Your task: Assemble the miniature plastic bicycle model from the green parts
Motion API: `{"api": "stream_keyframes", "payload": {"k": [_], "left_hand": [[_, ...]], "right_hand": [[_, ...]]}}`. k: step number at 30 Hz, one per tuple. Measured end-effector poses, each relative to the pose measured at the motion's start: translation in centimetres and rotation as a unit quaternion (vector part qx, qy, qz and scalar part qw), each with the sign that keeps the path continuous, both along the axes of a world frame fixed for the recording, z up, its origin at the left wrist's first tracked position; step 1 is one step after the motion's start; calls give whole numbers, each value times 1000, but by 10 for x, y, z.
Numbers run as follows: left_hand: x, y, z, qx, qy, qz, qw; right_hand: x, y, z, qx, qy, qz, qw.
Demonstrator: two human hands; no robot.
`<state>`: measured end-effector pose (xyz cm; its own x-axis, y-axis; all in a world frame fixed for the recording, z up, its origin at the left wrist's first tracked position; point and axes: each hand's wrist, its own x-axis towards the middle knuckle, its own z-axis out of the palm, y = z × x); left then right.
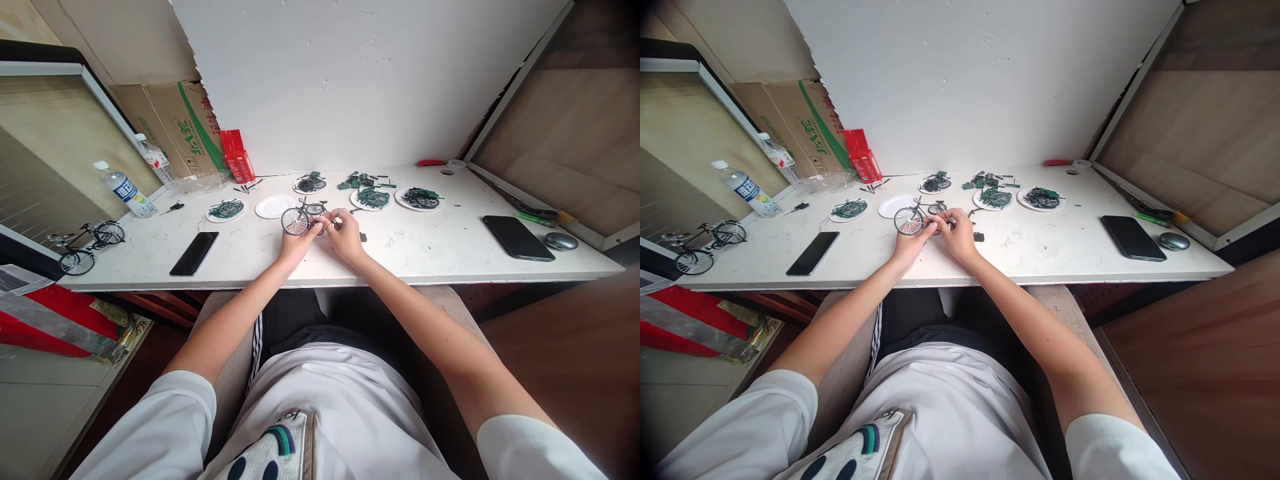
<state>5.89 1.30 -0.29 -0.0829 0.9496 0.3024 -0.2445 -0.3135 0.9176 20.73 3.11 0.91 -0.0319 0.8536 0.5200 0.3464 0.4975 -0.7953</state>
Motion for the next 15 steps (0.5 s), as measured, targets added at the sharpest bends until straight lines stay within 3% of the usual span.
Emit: {"api": "stream_keyframes", "payload": {"k": [6,9,11,13,15], "left_hand": [[-2,2,2,-29,-14,43,999],[-10,6,8,-37,-36,57,997],[-20,11,11,-29,-36,70,997],[-32,18,11,-24,-16,91,995],[-43,23,10,-21,11,109,994]], "right_hand": [[2,-1,1,17,-13,-35,999],[5,-3,4,-14,-29,-46,998],[8,-4,6,-35,-56,6,998],[11,-5,8,-44,-104,106,988],[12,-6,9,-49,-162,224,960]]}}
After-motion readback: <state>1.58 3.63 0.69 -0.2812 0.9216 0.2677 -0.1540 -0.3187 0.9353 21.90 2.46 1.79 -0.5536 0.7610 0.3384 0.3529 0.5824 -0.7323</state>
